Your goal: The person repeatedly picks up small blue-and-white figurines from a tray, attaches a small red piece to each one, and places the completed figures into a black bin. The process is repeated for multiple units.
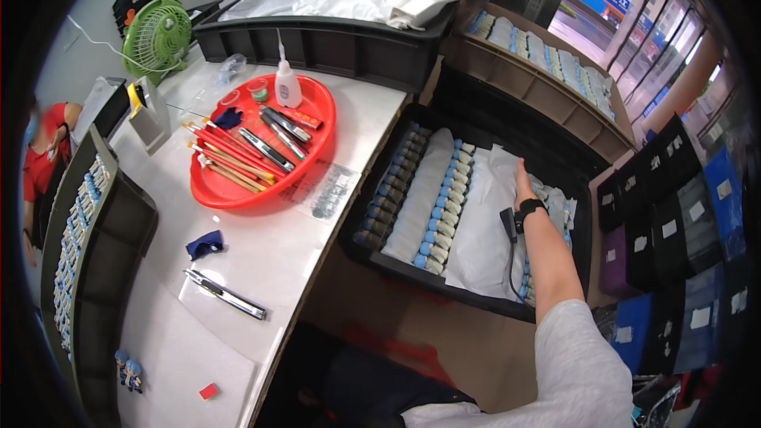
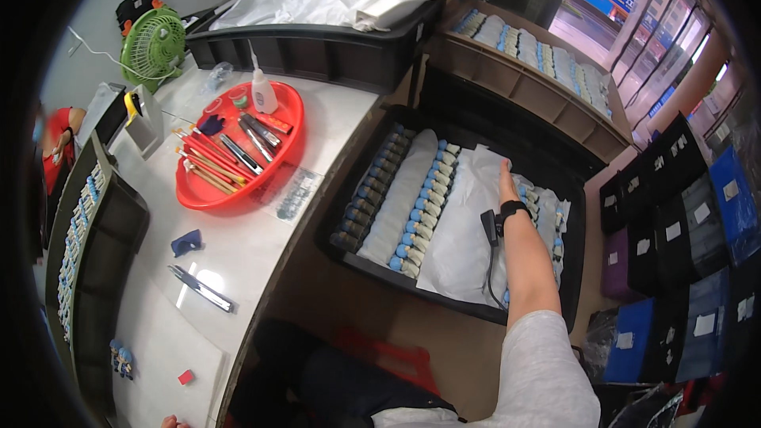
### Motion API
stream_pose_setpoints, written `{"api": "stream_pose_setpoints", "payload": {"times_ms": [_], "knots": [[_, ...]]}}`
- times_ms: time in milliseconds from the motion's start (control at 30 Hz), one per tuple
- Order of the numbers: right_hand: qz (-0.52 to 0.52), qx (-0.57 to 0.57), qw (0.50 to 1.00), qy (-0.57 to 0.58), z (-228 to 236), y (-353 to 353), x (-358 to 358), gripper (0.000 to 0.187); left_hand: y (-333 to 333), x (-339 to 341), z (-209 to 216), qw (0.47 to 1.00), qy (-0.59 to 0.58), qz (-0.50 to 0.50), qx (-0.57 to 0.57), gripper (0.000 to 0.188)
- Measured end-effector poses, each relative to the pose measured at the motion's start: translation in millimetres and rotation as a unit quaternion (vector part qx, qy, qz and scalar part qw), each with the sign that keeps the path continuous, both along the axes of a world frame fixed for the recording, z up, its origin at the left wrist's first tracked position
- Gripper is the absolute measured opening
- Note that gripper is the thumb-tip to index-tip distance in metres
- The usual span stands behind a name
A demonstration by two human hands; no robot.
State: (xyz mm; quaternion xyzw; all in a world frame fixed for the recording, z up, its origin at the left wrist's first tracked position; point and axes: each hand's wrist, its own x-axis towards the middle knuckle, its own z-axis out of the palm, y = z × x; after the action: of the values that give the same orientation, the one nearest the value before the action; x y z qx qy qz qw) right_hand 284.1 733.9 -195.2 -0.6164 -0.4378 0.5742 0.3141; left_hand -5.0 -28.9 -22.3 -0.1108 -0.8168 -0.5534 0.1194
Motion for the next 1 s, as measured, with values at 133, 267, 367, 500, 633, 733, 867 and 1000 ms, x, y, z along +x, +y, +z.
{"api": "stream_pose_setpoints", "payload": {"times_ms": [133, 267, 367, 500, 633, 733, 867, 1000], "knots": [[-0.006, 0.001, 0.998, 0.058, 41, -45, -14, 0.101, 3, 4, 5, 1.0, -0.006, 0.015, -0.014, 0.016], [-0.013, -0.085, 0.996, 0.023, 58, -66, 11, 0.101, 12, 3, 9, 1.0, -0.016, 0.008, -0.004, 0.015], [0.024, -0.134, 0.991, 0.005, 56, -93, 14, 0.107, 10, 6, 9, 1.0, -0.015, 0.025, -0.008, 0.015], [0.082, -0.131, 0.985, 0.082, 69, -120, -12, 0.106, 2, 3, 4, 1.0, -0.018, 0.018, 0.01, 0.015], [0.089, -0.103, 0.986, 0.091, 54, -111, -14, 0.104, 6, 2, 4, 1.0, -0.016, 0.011, 0.015, 0.015], [0.052, -0.117, 0.985, 0.115, 62, -121, -10, 0.1, 5, 2, 4, 1.0, -0.019, 0.016, 0.006, 0.014], [0.038, -0.202, 0.978, 0.042, 74, -150, 7, 0.099, 8, 5, 6, 1.0, -0.004, 0.014, 0.009, 0.013], [0.09, -0.242, 0.963, -0.076, 73, -202, 34, 0.096, 11, 5, 7, 1.0, 0.003, 0.009, 0.025, 0.013]]}}
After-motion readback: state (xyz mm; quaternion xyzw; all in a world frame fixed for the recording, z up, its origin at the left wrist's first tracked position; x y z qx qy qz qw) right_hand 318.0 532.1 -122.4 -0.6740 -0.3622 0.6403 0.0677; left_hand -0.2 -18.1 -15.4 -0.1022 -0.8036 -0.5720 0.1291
